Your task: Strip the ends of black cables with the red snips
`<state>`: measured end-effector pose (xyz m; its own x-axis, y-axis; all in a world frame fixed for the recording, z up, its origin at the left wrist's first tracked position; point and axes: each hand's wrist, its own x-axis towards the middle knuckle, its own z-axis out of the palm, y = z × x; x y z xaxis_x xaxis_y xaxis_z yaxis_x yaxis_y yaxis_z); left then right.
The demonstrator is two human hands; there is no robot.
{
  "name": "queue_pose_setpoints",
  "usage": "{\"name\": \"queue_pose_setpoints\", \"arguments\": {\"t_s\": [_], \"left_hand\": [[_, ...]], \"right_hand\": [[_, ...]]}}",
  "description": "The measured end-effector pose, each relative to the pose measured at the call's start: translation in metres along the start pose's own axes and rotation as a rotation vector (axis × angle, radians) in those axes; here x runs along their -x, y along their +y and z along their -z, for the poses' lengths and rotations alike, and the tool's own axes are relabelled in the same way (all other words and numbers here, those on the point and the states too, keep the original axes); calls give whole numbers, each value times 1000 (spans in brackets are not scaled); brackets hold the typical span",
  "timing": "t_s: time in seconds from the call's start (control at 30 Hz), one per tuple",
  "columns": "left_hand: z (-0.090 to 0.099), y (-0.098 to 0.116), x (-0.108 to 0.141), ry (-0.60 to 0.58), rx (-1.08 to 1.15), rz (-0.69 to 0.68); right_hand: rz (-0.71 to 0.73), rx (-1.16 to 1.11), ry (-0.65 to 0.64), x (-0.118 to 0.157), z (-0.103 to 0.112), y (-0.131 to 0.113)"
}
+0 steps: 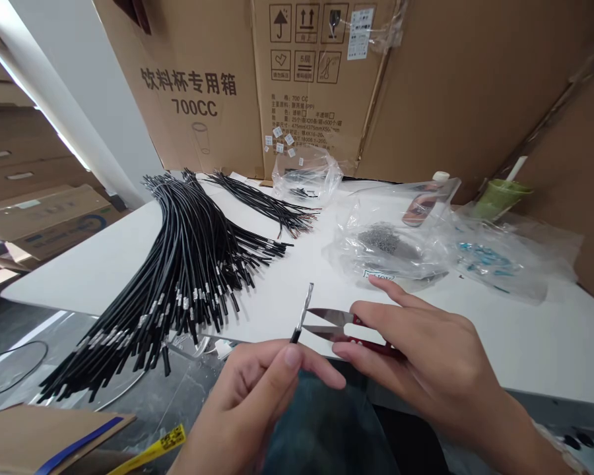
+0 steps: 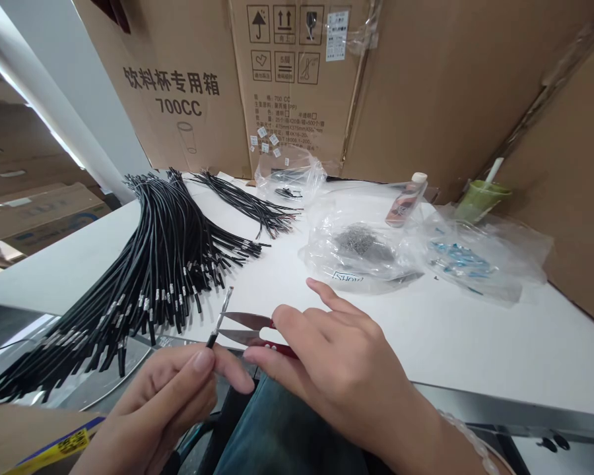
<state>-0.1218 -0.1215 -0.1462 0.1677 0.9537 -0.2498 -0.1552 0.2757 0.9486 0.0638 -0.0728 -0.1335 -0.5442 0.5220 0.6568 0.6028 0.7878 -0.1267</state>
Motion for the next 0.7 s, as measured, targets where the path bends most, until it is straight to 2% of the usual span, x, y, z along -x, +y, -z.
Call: {"name": "queue_pose_setpoints", "arguments": {"t_s": [0.1, 0.23, 0.43, 0.57, 0.7], "left_hand": [[-2, -1, -3, 78, -118, -140], [2, -5, -9, 140, -430, -412], [7, -14, -10, 341, -863, -686], [7, -17, -10, 478, -1036, -780], [8, -18, -11, 479, -1059, -786]], "right_hand": [[-7, 4, 9, 0, -1, 0], [-2, 67, 17, 1, -2, 1], [-11, 129, 4, -1, -2, 0], [-2, 153, 15, -1, -1, 0], [-11, 166, 2, 0, -2, 1]]}}
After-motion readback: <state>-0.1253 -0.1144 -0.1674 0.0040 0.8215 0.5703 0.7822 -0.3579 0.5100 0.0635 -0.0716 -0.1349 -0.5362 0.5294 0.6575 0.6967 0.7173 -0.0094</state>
